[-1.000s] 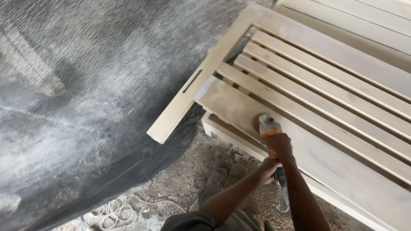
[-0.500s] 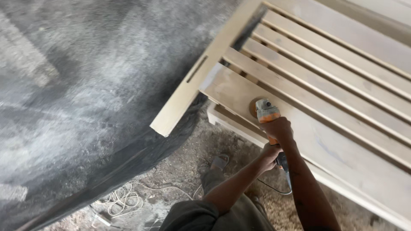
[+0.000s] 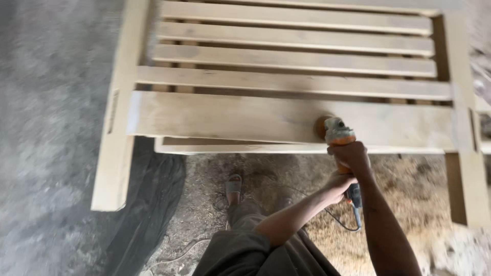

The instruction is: The person uses an angle grinder with a sanding disc to smooth the surface of a wooden slatted bench. They move the tool back and forth along the length of the slats, generating sawdust.

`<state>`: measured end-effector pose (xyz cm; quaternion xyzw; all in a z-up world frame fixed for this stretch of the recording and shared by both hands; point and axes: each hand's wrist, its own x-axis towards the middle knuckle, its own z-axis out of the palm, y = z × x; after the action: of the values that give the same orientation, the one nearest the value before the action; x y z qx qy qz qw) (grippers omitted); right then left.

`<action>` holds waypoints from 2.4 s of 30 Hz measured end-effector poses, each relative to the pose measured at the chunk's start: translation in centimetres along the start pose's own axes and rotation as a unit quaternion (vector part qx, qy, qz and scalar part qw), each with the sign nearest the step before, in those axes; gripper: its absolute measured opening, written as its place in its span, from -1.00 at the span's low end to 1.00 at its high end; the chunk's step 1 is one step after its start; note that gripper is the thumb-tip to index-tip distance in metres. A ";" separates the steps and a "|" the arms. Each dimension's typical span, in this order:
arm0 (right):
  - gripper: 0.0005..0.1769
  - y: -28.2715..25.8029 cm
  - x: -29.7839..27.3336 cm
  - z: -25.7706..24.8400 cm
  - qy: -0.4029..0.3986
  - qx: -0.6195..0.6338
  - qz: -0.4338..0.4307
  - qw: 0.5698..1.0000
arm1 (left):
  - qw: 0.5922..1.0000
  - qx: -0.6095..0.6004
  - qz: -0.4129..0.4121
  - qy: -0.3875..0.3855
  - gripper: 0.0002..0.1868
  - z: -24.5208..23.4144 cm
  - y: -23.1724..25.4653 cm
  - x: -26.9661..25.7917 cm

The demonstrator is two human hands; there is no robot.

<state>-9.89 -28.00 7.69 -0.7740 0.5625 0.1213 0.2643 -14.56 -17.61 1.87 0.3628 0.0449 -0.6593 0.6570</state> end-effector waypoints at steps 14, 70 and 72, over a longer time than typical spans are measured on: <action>-0.39 -2.1 -0.9 1.3 -0.010 0.090 -0.079 0.993 | 1.000 0.021 -0.001 -0.007 -0.71 -1.8 3.6 -2.3; -0.37 12.5 14.2 -15.7 0.061 0.114 -0.031 0.991 | 0.997 0.071 -0.012 -0.001 -0.70 15.4 -3.3 19.2; -0.38 12.2 13.7 -15.4 0.065 0.117 -0.024 0.991 | 0.996 0.087 -0.030 0.008 -0.71 14.9 -3.1 18.6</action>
<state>-18.31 -50.26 10.51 -0.7568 0.5703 -0.0021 0.3193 -21.22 -40.67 1.51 0.4228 0.0037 -0.6774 0.6020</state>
